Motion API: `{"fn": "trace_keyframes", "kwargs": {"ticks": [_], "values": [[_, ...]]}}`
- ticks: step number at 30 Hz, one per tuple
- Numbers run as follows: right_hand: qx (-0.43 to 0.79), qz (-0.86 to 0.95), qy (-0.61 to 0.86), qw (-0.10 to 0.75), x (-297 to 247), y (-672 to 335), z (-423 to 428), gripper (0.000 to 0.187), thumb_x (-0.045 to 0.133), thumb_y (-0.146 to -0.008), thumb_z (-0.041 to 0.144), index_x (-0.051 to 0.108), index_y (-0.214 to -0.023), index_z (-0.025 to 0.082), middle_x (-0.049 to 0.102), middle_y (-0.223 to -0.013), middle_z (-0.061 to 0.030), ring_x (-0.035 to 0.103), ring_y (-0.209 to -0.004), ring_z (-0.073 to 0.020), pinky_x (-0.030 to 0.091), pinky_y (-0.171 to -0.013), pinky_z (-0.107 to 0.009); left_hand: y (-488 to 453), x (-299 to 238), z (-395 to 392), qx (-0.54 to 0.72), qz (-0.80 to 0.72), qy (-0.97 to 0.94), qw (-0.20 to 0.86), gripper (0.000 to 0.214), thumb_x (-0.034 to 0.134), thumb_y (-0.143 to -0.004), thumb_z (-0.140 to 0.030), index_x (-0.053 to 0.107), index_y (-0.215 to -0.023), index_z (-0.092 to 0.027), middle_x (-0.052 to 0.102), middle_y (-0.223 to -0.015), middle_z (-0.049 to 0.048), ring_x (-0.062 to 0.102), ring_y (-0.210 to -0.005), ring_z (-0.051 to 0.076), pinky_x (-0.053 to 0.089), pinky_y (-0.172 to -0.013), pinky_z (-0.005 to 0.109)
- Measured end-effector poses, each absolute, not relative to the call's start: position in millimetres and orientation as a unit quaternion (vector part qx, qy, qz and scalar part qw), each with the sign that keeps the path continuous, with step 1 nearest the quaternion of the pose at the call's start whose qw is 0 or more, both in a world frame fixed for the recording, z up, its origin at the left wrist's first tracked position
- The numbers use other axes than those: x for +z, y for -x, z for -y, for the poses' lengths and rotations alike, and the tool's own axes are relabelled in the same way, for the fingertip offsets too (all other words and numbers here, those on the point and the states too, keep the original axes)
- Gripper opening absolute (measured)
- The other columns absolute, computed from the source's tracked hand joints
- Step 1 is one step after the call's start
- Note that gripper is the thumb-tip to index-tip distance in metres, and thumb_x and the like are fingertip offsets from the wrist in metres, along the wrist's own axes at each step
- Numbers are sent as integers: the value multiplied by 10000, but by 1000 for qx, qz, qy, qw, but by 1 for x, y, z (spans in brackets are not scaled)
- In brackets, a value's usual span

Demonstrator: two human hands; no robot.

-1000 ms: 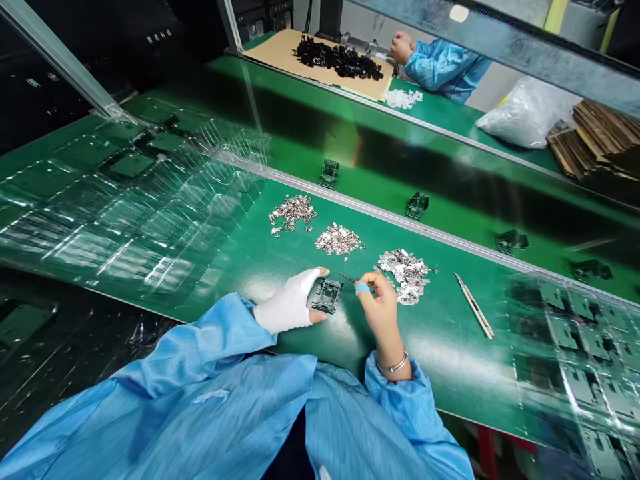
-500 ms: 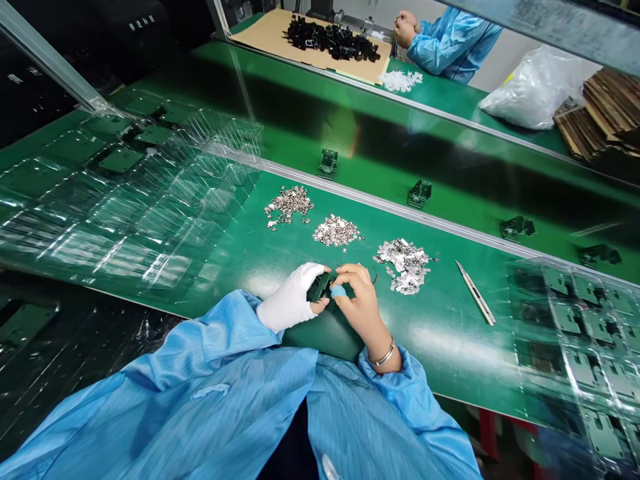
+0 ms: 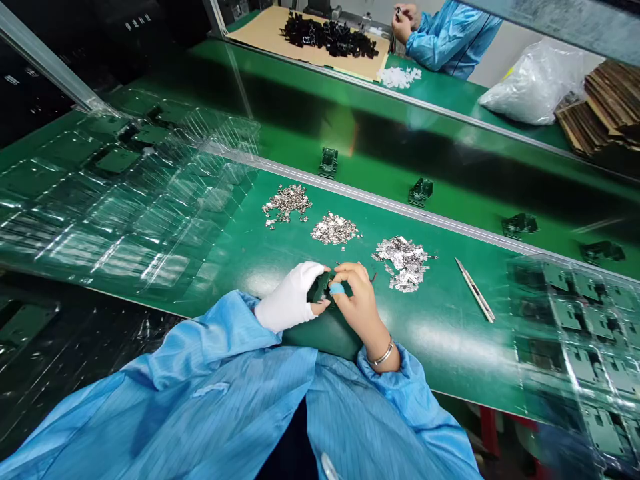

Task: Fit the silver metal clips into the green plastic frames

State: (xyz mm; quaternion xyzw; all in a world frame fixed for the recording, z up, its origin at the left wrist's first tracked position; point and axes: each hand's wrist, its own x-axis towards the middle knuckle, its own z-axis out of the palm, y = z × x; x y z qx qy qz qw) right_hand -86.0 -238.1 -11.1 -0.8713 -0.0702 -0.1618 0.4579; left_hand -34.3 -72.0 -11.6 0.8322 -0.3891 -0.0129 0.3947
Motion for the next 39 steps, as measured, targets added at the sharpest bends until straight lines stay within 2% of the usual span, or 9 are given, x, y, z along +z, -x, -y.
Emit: {"fn": "trace_keyframes", "kwargs": {"ticks": [3, 8, 14, 21, 24, 28, 35, 37, 39], "values": [[-167, 71, 867, 464, -11, 86, 238, 122, 498, -802, 122, 551, -816, 231, 607, -975, -39, 567, -977, -195, 353, -1012, -462, 34, -8, 71, 0, 399, -843, 361, 449, 561, -731, -286, 478, -1148, -142, 567, -1122, 135, 549, -1056, 289, 469, -917, 447], [-165, 78, 849, 496, -11, 86, 237, 160, 475, -783, 92, 552, -823, 227, 589, -944, -44, 557, -954, -190, 454, -853, -363, 33, -2, 70, -34, 403, -825, 396, 374, 504, -737, -233, 497, -1102, -153, 593, -1062, 102, 577, -995, 239, 499, -883, 391], [-161, 64, 838, 518, -12, 86, 235, 168, 485, -761, 89, 564, -824, 223, 582, -940, -41, 557, -948, -189, 457, -857, -352, 33, -7, 77, -11, 371, -832, 411, 326, 435, -815, -166, 539, -1123, -150, 614, -1158, 106, 572, -1106, 221, 465, -972, 379], [-150, 53, 837, 523, -10, 88, 232, 201, 470, -719, 90, 548, -843, 228, 588, -926, -39, 567, -924, -191, 464, -840, -340, 26, -4, 77, 2, 370, -859, 354, 269, 448, -820, -208, 601, -1040, -187, 663, -1063, 72, 616, -993, 220, 498, -875, 372], [-144, 51, 847, 509, -10, 90, 228, 213, 439, -716, 80, 525, -843, 227, 590, -902, -40, 569, -902, -189, 469, -829, -335, 29, -3, 80, 23, 374, -878, 299, 260, 450, -802, -196, 601, -1012, -174, 656, -1008, 96, 611, -946, 246, 493, -820, 386], [-165, 24, 864, 474, -15, 91, 225, 184, 391, -777, 81, 500, -850, 211, 581, -913, -75, 557, -903, -197, 476, -825, -344, 39, -8, 86, 63, 346, -906, 237, 293, 477, -764, -198, 572, -1034, -137, 622, -1002, 143, 583, -946, 297, 477, -795, 419], [-99, 17, 842, 531, -17, 83, 238, 287, 456, -695, 67, 538, -932, 208, 585, -919, -36, 589, -887, -170, 502, -822, -312, 40, -18, 86, 19, 339, -870, 359, 425, 534, -746, -296, 486, -1128, -116, 584, -1068, 142, 557, -1016, 279, 473, -889, 429], [-82, 19, 847, 524, -14, 82, 239, 309, 457, -683, 66, 539, -944, 211, 581, -921, -31, 587, -885, -171, 504, -821, -317, 38, -19, 83, -31, 338, -852, 397, 463, 541, -758, -318, 470, -1169, -118, 580, -1124, 143, 554, -1067, 268, 463, -931, 421], [-65, 32, 864, 497, -11, 81, 237, 323, 446, -673, 57, 536, -944, 208, 583, -929, -39, 579, -902, -181, 499, -833, -332, 35, -19, 80, -76, 317, -845, 423, 406, 501, -784, -287, 491, -1159, -131, 593, -1141, 129, 564, -1079, 246, 456, -952, 400]]}}
